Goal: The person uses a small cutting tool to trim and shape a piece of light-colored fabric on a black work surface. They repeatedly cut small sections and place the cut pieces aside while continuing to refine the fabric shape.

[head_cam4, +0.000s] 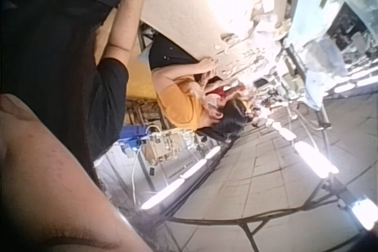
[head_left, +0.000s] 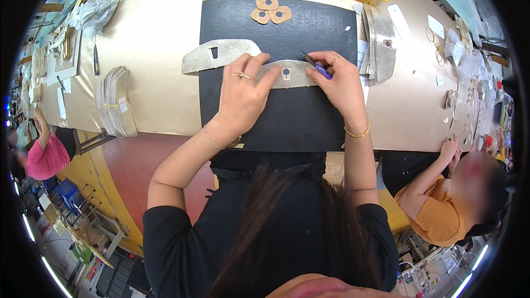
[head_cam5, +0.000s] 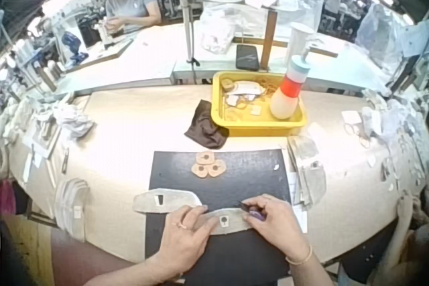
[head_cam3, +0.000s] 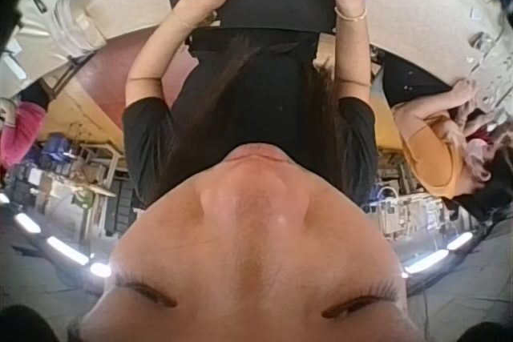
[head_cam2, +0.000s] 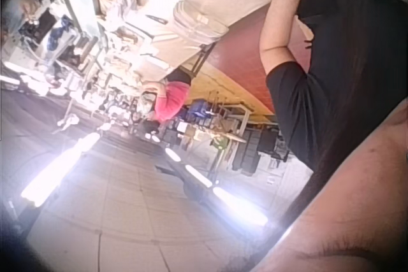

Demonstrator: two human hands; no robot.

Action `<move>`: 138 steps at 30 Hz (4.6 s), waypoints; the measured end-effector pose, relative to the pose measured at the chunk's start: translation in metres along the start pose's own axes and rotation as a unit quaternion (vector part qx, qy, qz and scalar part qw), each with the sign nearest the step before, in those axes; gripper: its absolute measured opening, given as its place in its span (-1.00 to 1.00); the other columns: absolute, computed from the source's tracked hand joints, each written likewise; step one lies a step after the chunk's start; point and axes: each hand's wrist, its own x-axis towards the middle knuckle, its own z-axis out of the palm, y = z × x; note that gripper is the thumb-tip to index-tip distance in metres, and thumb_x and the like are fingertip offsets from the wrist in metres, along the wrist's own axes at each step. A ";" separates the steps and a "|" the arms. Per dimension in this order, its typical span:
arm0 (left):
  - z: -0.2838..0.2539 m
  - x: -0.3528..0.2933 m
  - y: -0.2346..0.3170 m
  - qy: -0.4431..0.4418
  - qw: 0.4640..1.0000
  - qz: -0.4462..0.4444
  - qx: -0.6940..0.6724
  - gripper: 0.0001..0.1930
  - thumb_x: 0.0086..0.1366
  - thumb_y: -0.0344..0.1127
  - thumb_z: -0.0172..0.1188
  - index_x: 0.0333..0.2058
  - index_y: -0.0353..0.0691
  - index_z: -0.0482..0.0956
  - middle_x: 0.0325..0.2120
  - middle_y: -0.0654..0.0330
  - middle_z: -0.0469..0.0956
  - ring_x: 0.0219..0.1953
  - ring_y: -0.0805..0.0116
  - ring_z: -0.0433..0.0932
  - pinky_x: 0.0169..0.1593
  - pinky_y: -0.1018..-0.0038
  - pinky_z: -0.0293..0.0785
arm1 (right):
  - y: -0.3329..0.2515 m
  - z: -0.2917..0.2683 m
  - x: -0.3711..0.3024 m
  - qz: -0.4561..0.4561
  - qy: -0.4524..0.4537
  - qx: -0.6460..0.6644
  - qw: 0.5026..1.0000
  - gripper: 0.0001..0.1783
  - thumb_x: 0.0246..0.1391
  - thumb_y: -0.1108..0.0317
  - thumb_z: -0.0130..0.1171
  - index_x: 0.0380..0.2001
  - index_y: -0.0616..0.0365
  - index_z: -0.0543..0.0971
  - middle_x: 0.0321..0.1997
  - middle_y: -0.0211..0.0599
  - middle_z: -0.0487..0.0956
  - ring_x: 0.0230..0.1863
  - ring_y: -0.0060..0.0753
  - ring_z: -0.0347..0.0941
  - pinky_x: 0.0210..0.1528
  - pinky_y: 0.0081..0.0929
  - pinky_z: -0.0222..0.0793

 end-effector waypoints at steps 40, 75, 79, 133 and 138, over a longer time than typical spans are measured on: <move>-0.046 -0.007 -0.088 -0.015 0.998 -0.057 -0.034 -0.79 0.10 -0.38 0.39 -0.25 -0.21 0.70 -0.18 0.21 0.64 -0.12 0.21 0.56 -0.06 0.34 0.52 | 0.062 -0.067 -0.036 0.064 0.291 0.335 0.894 -0.74 0.13 0.36 0.37 -0.19 0.21 0.55 -0.47 -0.54 0.48 -0.62 -0.81 0.23 -0.61 -0.79 0.11; -0.099 0.021 0.017 -0.116 0.724 -0.244 -0.635 -0.52 0.32 -0.59 0.15 0.22 -0.34 0.39 -0.08 0.16 0.63 -0.29 0.69 0.55 -0.43 0.78 0.33 | -0.059 -0.025 -0.040 -0.281 0.071 0.060 0.955 -0.66 -0.16 0.38 0.49 -0.30 0.25 0.60 -0.36 -0.17 0.62 -0.38 -0.21 0.59 -0.36 -0.46 0.48; -0.101 0.023 0.017 -0.133 0.723 -0.235 -0.636 -0.54 0.32 -0.57 0.16 0.20 -0.35 0.40 -0.11 0.19 0.63 -0.33 0.70 0.54 -0.43 0.77 0.34 | -0.060 -0.028 -0.042 -0.277 0.055 0.063 0.957 -0.67 -0.20 0.46 0.50 -0.33 0.30 0.59 -0.38 -0.17 0.62 -0.39 -0.30 0.56 -0.37 -0.51 0.45; -0.098 0.029 0.022 -0.159 0.752 -0.235 -0.595 -0.54 0.28 -0.63 0.18 0.16 -0.43 0.42 -0.10 0.07 0.63 -0.15 0.50 0.63 -0.24 0.71 0.50 | -0.056 -0.026 -0.047 -0.158 0.097 0.165 0.969 -0.78 -0.09 0.52 0.46 -0.35 0.31 0.63 -0.39 -0.26 0.63 -0.40 -0.50 0.53 -0.34 -0.62 0.41; -0.100 0.030 0.023 -0.132 0.714 -0.254 -0.639 -0.52 0.26 -0.68 0.16 0.17 -0.48 0.38 0.07 -0.07 0.52 -0.08 0.39 0.63 -0.10 0.58 0.57 | -0.052 -0.035 -0.043 -0.182 0.103 0.126 0.970 -0.71 -0.14 0.46 0.50 -0.31 0.28 0.65 -0.35 -0.28 0.63 -0.37 -0.51 0.53 -0.36 -0.61 0.40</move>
